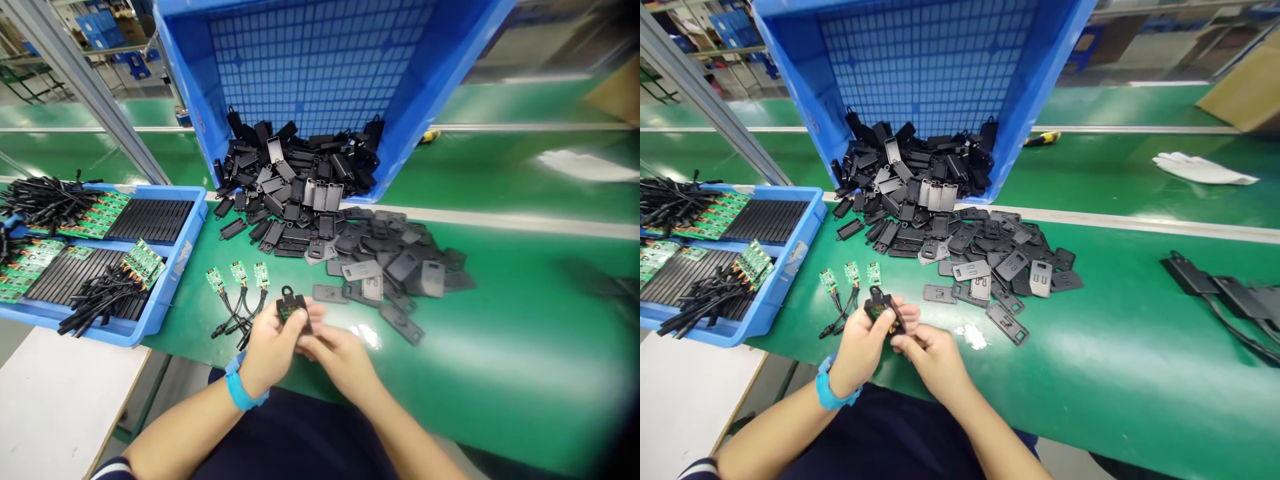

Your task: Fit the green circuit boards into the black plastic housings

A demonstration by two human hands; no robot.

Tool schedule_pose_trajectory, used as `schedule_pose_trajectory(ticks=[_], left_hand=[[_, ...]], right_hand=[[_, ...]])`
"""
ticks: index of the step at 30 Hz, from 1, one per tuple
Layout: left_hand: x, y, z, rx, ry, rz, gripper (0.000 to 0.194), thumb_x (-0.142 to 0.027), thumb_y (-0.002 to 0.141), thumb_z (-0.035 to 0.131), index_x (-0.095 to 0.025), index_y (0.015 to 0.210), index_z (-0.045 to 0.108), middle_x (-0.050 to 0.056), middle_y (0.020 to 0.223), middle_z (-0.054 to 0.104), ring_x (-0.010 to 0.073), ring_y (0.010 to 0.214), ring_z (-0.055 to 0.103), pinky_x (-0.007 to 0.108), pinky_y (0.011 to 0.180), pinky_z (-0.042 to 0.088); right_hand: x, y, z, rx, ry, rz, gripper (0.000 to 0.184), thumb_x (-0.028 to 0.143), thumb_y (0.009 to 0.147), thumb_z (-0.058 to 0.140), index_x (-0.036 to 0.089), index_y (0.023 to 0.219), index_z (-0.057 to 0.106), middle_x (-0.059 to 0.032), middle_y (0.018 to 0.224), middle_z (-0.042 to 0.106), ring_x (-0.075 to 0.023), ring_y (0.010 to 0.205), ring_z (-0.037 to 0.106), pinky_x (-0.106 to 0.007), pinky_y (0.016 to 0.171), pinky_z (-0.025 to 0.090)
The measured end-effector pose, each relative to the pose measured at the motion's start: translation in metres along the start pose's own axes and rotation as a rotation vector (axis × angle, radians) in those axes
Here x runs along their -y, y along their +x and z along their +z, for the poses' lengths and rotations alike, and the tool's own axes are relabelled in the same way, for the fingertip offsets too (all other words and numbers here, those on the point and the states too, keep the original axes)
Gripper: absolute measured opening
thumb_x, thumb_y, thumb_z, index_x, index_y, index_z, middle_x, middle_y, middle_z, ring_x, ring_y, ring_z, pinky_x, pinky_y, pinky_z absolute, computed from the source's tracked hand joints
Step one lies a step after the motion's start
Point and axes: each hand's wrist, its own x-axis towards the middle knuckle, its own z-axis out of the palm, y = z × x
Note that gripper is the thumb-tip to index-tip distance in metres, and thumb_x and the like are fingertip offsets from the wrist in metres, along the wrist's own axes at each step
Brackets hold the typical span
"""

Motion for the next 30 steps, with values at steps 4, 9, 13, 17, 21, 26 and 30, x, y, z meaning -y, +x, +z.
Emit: schedule_pose_trajectory(ticks=[4, 9, 13, 17, 21, 26, 30], left_hand=[[-0.011, 0.016, -0.015, -0.159, -0.096, -0.058, 0.035, -0.043, 0.08, 0.049, -0.019, 0.104, 0.045, 0.004, 0.074, 0.064, 0.0137, 0.056, 0.06, 0.021, 0.043, 0.044], [-0.008, 0.032, -0.031, -0.01, -0.279, -0.362, 0.032, -0.044, 0.083, 0.041, -0.015, 0.094, 0.048, 0.005, 0.069, 0.06, 0.009, 0.048, 0.052, 0.017, 0.039, 0.031], [0.004, 0.034, -0.027, 0.044, -0.387, -0.41, 0.032, -0.037, 0.087, 0.032, -0.012, 0.097, 0.048, 0.01, 0.078, 0.062, 0.0139, 0.059, 0.059, 0.022, 0.05, 0.038], [0.012, 0.032, -0.018, 0.084, -0.371, -0.325, 0.026, -0.034, 0.086, 0.036, -0.012, 0.094, 0.048, 0.009, 0.08, 0.061, 0.0164, 0.065, 0.059, 0.024, 0.053, 0.039], [0.014, 0.027, -0.011, 0.118, -0.351, -0.212, 0.023, -0.038, 0.083, 0.042, -0.017, 0.091, 0.048, 0.005, 0.084, 0.057, 0.0132, 0.064, 0.054, 0.022, 0.049, 0.036], [0.015, 0.02, -0.007, 0.135, -0.271, -0.164, 0.027, -0.043, 0.085, 0.039, -0.017, 0.088, 0.048, 0.003, 0.081, 0.054, 0.0089, 0.058, 0.046, 0.021, 0.047, 0.034], [0.014, 0.016, -0.008, 0.1, -0.141, -0.086, 0.029, -0.044, 0.083, 0.041, -0.019, 0.096, 0.05, 0.004, 0.086, 0.053, 0.0093, 0.061, 0.045, 0.022, 0.053, 0.037]], right_hand=[[-0.011, 0.032, -0.029, -0.046, -0.622, -0.373, 0.024, 0.02, 0.077, 0.057, 0.017, 0.101, 0.062, -0.0083, 0.1, 0.064, -0.0238, 0.091, 0.052, -0.037, 0.082, 0.039], [-0.018, 0.069, -0.056, -0.06, -0.925, -0.431, 0.028, 0.007, 0.063, 0.067, 0.014, 0.091, 0.066, -0.0107, 0.082, 0.064, -0.0256, 0.076, 0.055, -0.037, 0.069, 0.043], [-0.003, 0.066, -0.056, -0.127, -0.866, -0.499, 0.01, 0.01, 0.072, 0.06, 0.017, 0.076, 0.066, -0.0052, 0.074, 0.061, -0.0172, 0.069, 0.058, -0.028, 0.065, 0.047], [0.004, 0.044, -0.041, -0.451, -0.668, -0.835, 0.021, 0.007, 0.079, 0.051, 0.02, 0.093, 0.062, -0.007, 0.09, 0.062, -0.0167, 0.083, 0.059, -0.03, 0.074, 0.049], [-0.01, 0.032, -0.022, -0.367, -0.663, -1.137, 0.037, 0.002, 0.078, 0.049, 0.015, 0.112, 0.053, -0.0134, 0.097, 0.062, -0.0224, 0.097, 0.056, -0.037, 0.076, 0.051], [-0.018, 0.033, -0.017, -0.298, -0.666, -1.169, 0.041, 0.002, 0.077, 0.05, 0.01, 0.117, 0.05, -0.017, 0.102, 0.061, -0.0267, 0.107, 0.051, -0.044, 0.081, 0.05], [-0.015, 0.028, -0.016, -0.322, -0.663, -1.128, 0.043, 0.002, 0.075, 0.053, 0.013, 0.117, 0.051, -0.0147, 0.105, 0.061, -0.0256, 0.107, 0.052, -0.043, 0.084, 0.05]])
